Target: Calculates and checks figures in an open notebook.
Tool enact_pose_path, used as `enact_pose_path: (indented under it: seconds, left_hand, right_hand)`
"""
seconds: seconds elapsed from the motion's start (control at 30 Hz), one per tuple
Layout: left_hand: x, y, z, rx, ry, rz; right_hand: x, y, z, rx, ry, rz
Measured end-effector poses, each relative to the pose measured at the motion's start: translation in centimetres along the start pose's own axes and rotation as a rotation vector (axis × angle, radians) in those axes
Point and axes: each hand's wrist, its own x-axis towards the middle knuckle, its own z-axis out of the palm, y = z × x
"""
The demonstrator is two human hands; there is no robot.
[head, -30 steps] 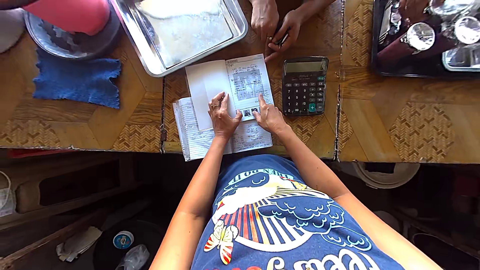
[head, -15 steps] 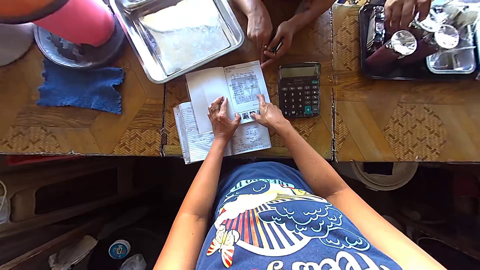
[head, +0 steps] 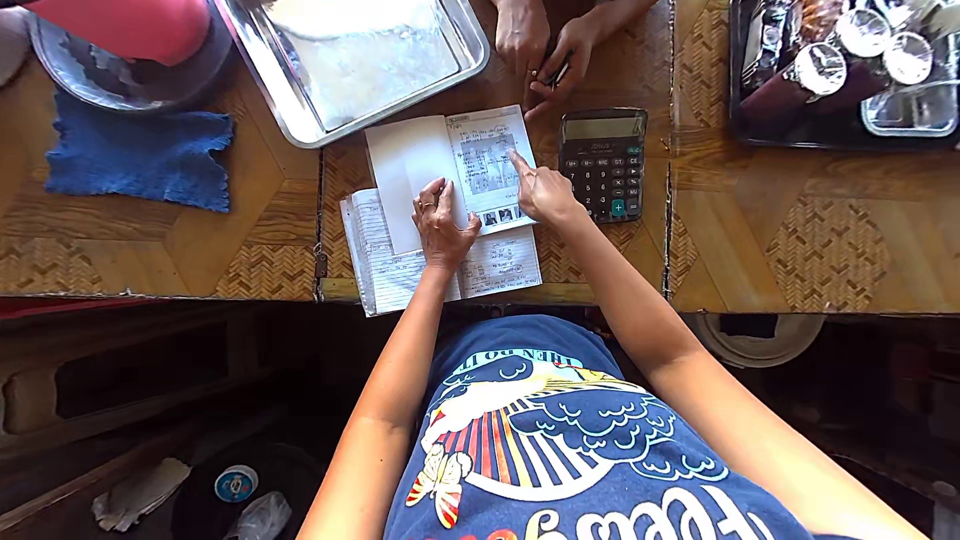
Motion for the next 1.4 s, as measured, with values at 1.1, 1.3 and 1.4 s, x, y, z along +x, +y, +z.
enact_pose_path:
  seconds: [1.1,1.3,1.4]
  left_hand:
    - [0.1,-0.1,0.1,0.01,0.023,0.013]
    - [0.0,-0.1,0.0,0.001,0.002,0.006]
    - [0.0,-0.2,0.0,0.002,0.002,0.004]
  right_hand:
    - [-4.0,4.1,6.7,0.114,0.081,-0.047]
    - [-3.8,2.5,3.3,0.097,0.085,0.05]
    - [-2.7,3.0,2.8,0.124,0.048,0.107]
